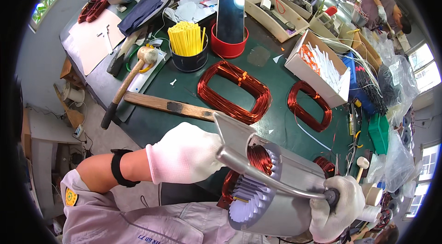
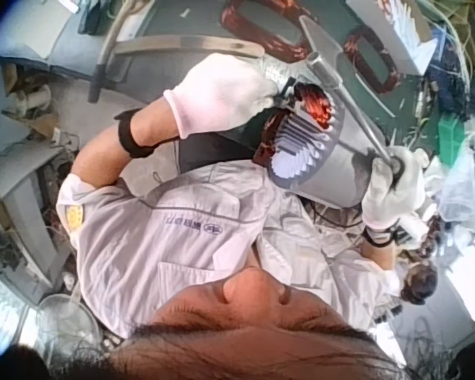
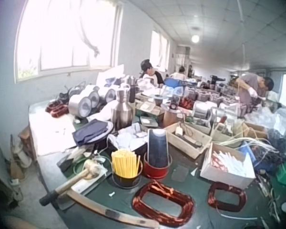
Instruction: The person inserts a yellow strip into a stator slot, fits a copper coil into the stator, and uses a metal tool to press it deeper. They then use a mallet and a wooden block to tap the coil into place before picking up another coil.
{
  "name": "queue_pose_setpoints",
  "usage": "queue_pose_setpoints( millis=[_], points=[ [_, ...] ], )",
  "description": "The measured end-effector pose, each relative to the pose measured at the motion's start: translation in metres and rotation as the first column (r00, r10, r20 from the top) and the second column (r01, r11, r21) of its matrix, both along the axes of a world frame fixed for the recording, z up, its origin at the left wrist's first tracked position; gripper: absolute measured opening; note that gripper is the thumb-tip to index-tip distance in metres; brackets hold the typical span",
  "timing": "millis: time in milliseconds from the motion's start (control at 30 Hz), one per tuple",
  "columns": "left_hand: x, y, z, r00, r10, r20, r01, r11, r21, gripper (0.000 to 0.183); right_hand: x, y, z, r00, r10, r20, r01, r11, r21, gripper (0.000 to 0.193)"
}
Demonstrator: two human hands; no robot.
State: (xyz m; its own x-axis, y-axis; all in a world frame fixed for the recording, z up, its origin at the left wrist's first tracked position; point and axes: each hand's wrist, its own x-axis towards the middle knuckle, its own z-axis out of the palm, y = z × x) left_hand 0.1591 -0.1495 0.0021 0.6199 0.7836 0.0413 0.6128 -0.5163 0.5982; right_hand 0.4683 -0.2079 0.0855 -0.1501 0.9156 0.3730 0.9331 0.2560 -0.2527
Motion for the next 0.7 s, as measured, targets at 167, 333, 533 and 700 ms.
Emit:
queue_pose_setpoints(
  millis=[167,333,533,700],
  points=[
    [0.004,0.002,-0.005,0.999,0.006,0.045,-0.008,0.999,0.039,0.020,-0.001,0.005,0.000,0.998,0.032,-0.048,-0.031,0.999,0.026,0.027],
    [0.003,0.006,0.000,1.000,0.003,0.002,-0.003,0.992,-0.128,0.020,-0.008,0.010,0.003,0.995,0.101,0.008,-0.102,0.993,0.061,0.024],
    [0.012,-0.016,-0.002,0.997,0.055,-0.049,-0.045,0.982,0.185,0.021,-0.013,0.007,0.006,0.995,0.097,0.022,-0.099,0.989,0.113,0.023],
    [0.014,-0.017,-0.001,0.990,0.066,-0.128,-0.042,0.983,0.178,0.021,-0.013,0.006,0.004,0.994,0.103,0.031,-0.106,0.984,0.141,0.023]
  ],
)
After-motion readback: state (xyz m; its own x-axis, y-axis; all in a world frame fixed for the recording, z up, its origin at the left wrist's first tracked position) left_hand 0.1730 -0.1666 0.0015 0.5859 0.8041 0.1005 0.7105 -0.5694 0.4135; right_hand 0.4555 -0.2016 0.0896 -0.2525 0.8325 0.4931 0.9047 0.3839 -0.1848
